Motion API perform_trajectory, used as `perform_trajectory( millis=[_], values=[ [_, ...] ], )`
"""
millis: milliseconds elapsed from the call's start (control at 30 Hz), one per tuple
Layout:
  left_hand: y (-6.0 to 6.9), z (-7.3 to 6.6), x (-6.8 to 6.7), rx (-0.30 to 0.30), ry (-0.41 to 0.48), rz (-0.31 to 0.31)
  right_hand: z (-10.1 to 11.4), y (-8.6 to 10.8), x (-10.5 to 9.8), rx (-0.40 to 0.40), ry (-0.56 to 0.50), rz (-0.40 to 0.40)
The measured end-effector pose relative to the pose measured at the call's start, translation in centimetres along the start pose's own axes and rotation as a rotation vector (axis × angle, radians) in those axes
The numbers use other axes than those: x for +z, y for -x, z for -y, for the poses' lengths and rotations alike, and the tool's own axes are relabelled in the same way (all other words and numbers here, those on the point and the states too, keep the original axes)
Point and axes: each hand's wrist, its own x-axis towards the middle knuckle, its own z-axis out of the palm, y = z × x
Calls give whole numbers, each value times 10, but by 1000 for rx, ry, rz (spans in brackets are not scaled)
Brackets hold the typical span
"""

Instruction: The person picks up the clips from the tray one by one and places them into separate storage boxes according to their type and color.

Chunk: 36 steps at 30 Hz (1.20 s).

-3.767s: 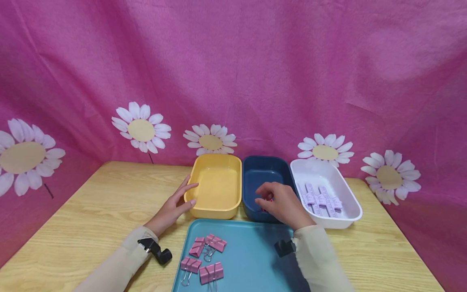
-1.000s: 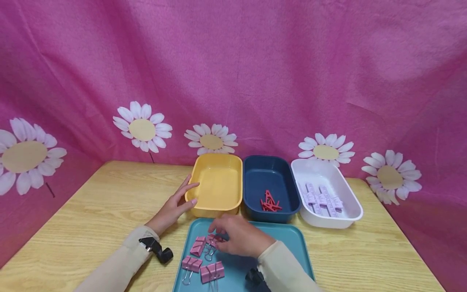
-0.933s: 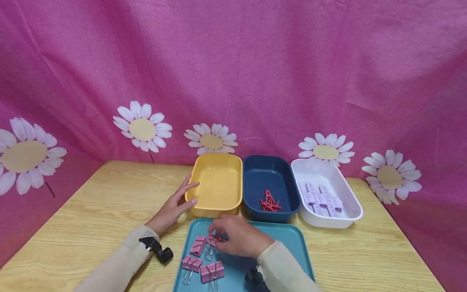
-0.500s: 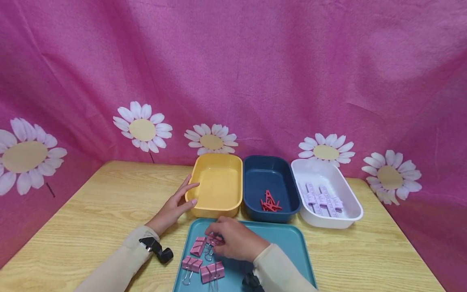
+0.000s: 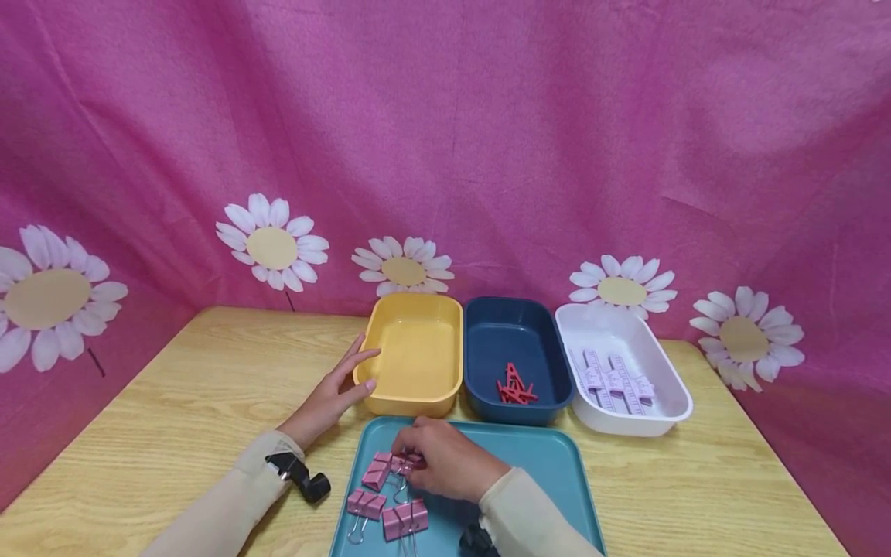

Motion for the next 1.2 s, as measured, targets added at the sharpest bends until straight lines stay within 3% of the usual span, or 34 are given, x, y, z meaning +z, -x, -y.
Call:
perform_trajectory(
  millis=[533, 1200],
  values=[
    [0, 0, 0, -33, -20, -5, 0, 0, 3, 11, 1, -1],
    [0, 2, 0, 1, 3, 3, -2, 3, -5, -8, 9, -24]
  ],
)
